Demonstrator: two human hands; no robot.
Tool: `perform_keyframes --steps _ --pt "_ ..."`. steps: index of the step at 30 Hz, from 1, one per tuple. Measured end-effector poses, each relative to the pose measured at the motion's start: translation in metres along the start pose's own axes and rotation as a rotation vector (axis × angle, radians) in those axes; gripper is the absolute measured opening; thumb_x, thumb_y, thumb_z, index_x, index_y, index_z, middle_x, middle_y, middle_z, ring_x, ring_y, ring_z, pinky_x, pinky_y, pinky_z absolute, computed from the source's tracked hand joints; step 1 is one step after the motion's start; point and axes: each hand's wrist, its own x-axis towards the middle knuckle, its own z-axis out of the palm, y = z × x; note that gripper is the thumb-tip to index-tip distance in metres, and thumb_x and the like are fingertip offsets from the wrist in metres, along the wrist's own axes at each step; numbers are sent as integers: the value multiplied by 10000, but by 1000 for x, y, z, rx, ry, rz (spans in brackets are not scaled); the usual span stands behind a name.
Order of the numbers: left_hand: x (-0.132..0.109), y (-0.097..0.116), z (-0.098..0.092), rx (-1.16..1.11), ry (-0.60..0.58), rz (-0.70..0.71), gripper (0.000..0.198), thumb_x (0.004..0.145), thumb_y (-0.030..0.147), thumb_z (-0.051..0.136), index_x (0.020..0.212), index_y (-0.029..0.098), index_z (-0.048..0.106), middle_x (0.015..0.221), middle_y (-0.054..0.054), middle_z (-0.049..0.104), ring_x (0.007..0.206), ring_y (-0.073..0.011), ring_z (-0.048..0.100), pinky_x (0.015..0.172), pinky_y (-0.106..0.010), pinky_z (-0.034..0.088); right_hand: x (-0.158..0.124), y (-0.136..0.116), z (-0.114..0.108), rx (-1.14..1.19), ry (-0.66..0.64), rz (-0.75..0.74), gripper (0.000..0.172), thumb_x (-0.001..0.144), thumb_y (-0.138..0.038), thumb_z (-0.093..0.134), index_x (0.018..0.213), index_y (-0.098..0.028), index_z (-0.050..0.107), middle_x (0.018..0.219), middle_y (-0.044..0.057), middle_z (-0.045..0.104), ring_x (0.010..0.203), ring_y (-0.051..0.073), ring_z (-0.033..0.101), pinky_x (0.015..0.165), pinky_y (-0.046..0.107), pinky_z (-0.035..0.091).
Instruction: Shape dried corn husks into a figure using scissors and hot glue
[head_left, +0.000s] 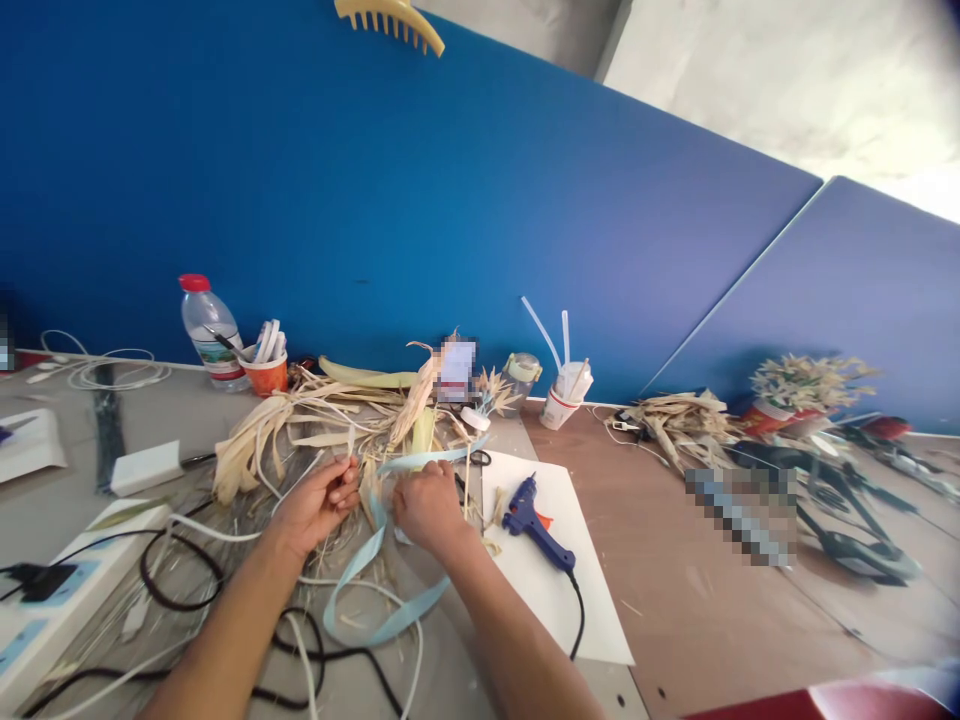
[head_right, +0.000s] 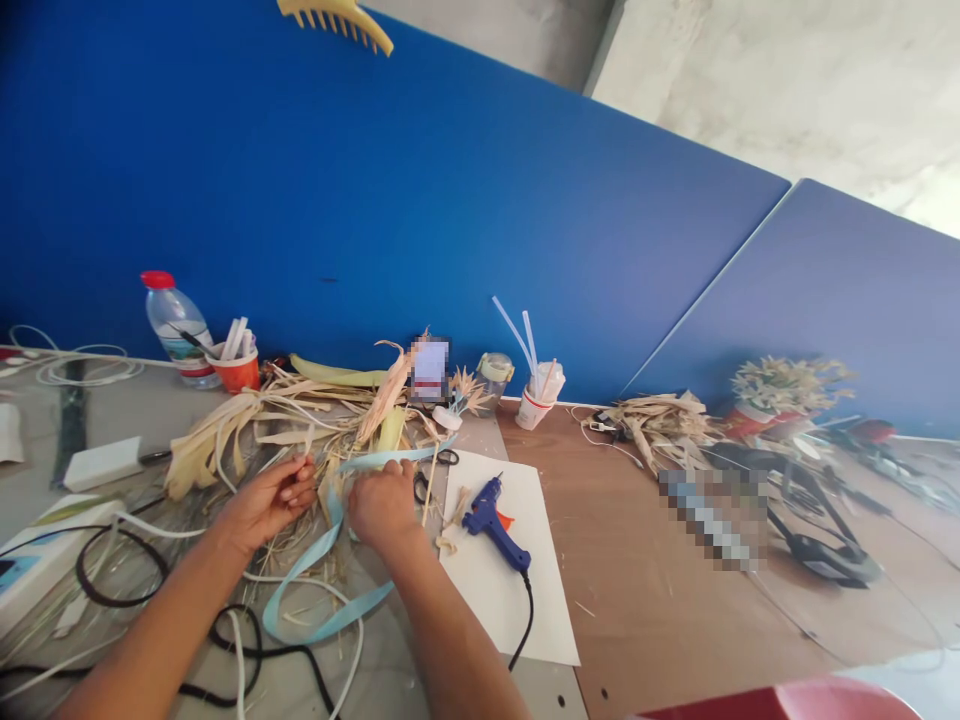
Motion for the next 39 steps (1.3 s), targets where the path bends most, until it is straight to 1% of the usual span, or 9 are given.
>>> perform_keyframes --steps 4,9,14,19,22,25,27,33,39 --pt "0 0 1 12 21 1 42 745 83 592 734 110 563 561 25 498 354 -17 345 354 -151 331 -1 -1 0 126 96 65 215 817 -266 485 860 -185 680 878 110 674 906 254 554 799 365 345" --pt "-1 -1 1 30 32 -1 25 749 87 593 748 104 574 571 19 504 370 -17 356 367 -150 337 0 0 5 358 110 99 225 827 -215 461 933 -186 658 923 74 673 869 177 599 771 257 387" --pt "-2 -1 2 35 4 -13 40 743 96 608 762 106 575 599 9 514 391 -24 375 380 -159 343 3 3 7 424 106 169 238 827 -191 443 939 -171 651 924 82 673 872 181 609 758 248 405" --pt "-4 -1 4 64 -27 15 18 762 98 592 779 93 588 610 14 509 401 -14 364 398 -157 339 9 -4 11 437 150 136 216 805 -199 490 950 -172 647 920 76 651 856 170 605 787 246 428" --pt "-4 -1 5 77 -29 37 35 751 90 600 783 102 591 607 22 502 407 -12 358 403 -155 336 11 -10 16 446 189 28 233 806 -183 488 986 -181 636 1036 73 620 931 159 589 837 241 429" --pt "-4 -2 5 85 -24 51 37 751 99 601 789 97 600 599 25 497 411 -13 360 408 -157 339 12 -14 18 418 171 -115 263 822 -157 448 1028 -199 606 1149 53 586 1009 143 562 858 223 419" --pt "-5 -2 5 95 -25 60 41 754 103 599 793 93 606 598 24 496 414 -14 362 410 -159 340 12 -15 17 348 119 -151 254 833 -163 430 1023 -205 593 1091 45 616 969 148 577 819 229 424" --pt "-6 -2 6 128 -50 66 65 734 81 617 794 103 603 617 25 497 427 -17 371 422 -166 348 13 -12 13 89 36 -119 206 862 -265 424 904 -190 611 898 73 673 850 199 603 751 294 387" --pt "-6 -1 6 138 -28 78 64 746 110 617 809 104 606 633 23 497 430 -18 371 406 -159 330 11 -5 5 2 -78 -32 244 856 -265 424 807 -168 642 811 101 692 775 203 624 725 310 375"
